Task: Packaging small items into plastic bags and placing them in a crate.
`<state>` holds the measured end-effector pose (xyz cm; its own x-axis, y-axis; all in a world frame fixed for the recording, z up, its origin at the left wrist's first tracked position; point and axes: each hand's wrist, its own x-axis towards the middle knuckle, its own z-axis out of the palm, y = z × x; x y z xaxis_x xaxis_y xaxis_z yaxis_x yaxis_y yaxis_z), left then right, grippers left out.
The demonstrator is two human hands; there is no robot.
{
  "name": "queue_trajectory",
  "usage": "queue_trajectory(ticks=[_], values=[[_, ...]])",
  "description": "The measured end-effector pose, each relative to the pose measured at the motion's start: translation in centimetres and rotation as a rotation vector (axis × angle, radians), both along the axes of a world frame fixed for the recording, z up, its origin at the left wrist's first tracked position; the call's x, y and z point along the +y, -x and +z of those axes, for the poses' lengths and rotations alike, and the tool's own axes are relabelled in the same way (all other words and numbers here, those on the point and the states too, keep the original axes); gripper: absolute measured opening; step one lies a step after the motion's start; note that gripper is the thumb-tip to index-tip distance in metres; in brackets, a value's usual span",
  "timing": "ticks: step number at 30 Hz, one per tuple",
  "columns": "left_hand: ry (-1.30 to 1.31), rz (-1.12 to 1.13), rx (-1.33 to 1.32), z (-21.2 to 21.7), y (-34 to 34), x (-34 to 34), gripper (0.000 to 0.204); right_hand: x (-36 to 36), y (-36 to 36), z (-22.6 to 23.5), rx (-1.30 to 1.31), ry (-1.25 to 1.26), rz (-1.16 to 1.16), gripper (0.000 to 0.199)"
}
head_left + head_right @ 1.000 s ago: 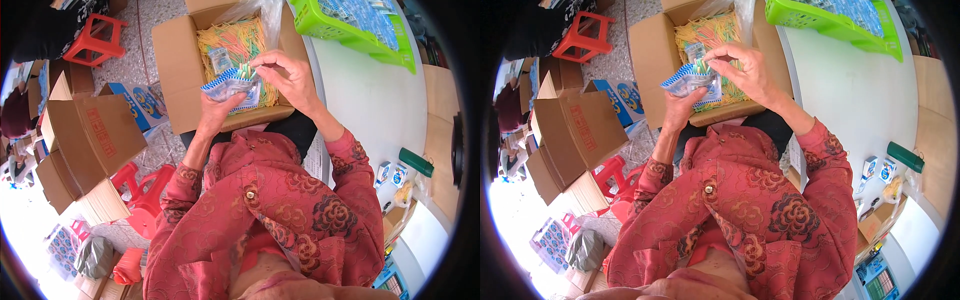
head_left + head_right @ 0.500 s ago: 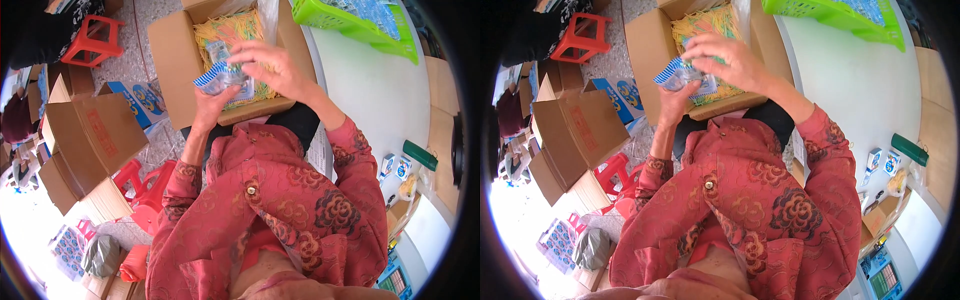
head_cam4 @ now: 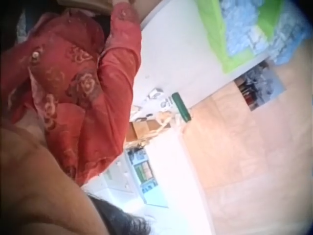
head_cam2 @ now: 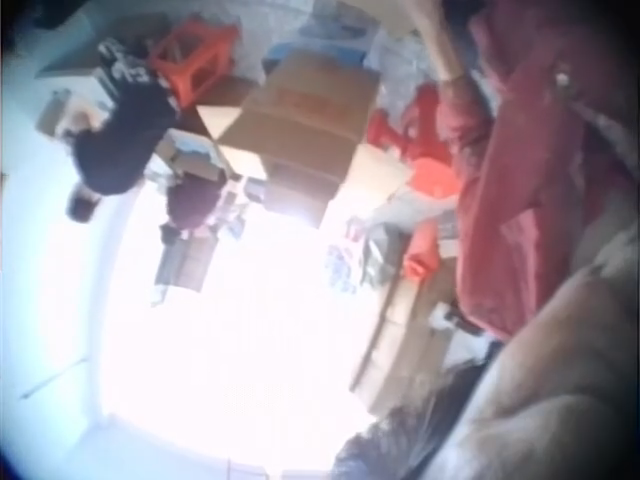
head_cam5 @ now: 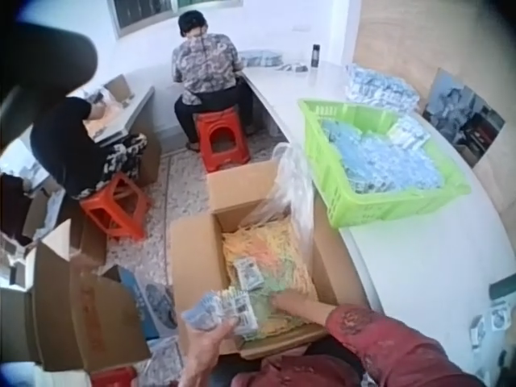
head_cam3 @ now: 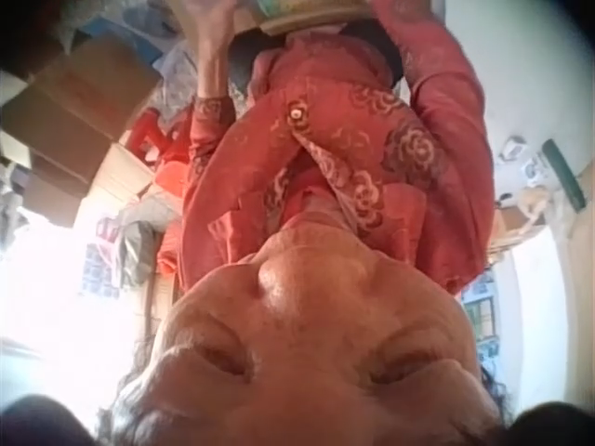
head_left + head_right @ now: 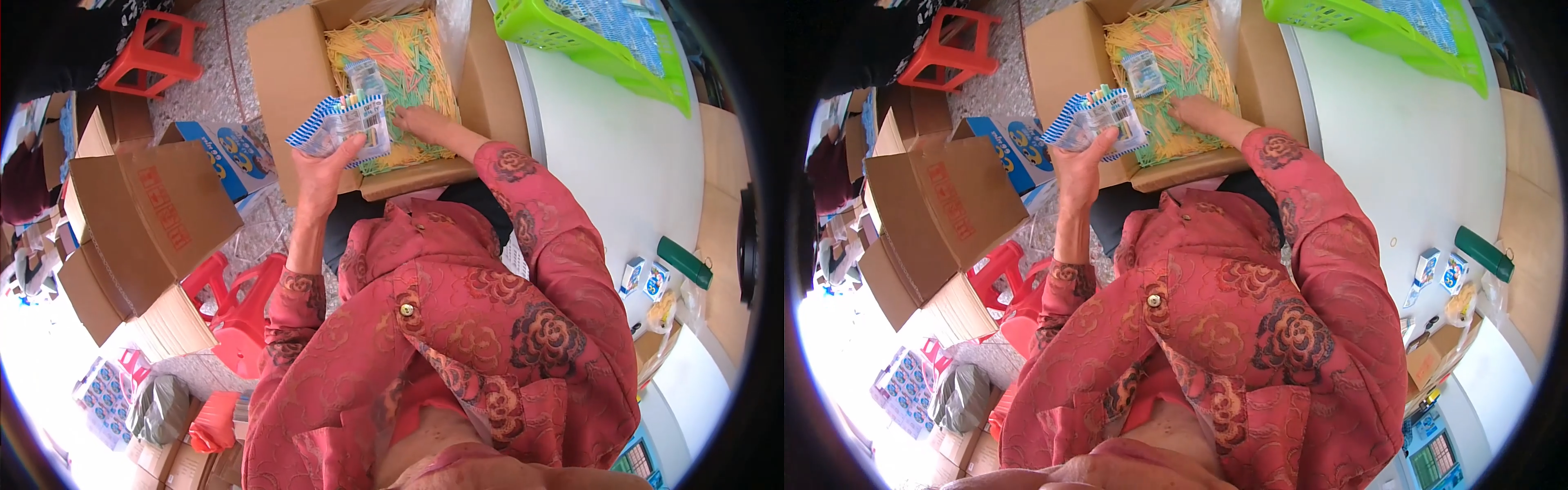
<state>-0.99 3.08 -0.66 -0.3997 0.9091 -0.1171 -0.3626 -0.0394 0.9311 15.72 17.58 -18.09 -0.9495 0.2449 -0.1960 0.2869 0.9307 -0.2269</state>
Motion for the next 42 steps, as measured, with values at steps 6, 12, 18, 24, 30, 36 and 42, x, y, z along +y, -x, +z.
queue_trajectory(ticks=[6, 12, 18, 24, 30, 36, 42], values=[[0.029, 0.000, -0.026, -0.2, 0.2, -0.4, 0.038, 0.3, 0.5, -1.9, 0.032, -0.101, 0.121, 0.011], [0.049, -0.028, -0.024, -0.6, 0.0, -0.2, 0.032, 0.7, 0.1, -2.5, 0.094, -0.069, 0.157, 0.010], [0.062, -0.033, -0.006, -0.7, -0.1, -0.5, 0.031, 1.3, -0.6, 4.9, 0.532, 0.249, -0.365, 0.010], [0.040, -0.092, -0.003, 0.2, -1.1, 0.2, 0.028, 1.4, -2.4, 20.6, 0.806, 1.021, -0.813, 0.011], [0.023, -0.152, 0.069, 0.8, -2.1, 0.3, 0.029, -1.3, -2.3, 25.6, 0.880, 1.037, -0.648, 0.010], [0.007, -0.160, 0.074, 1.3, -2.8, 0.0, 0.031, -2.2, -2.2, 26.1, 0.843, 0.912, -0.558, 0.010], [-0.007, -0.179, 0.107, 1.2, -3.0, -0.2, 0.031, -2.5, -2.2, 26.2, 0.817, 0.909, -0.525, 0.011]])
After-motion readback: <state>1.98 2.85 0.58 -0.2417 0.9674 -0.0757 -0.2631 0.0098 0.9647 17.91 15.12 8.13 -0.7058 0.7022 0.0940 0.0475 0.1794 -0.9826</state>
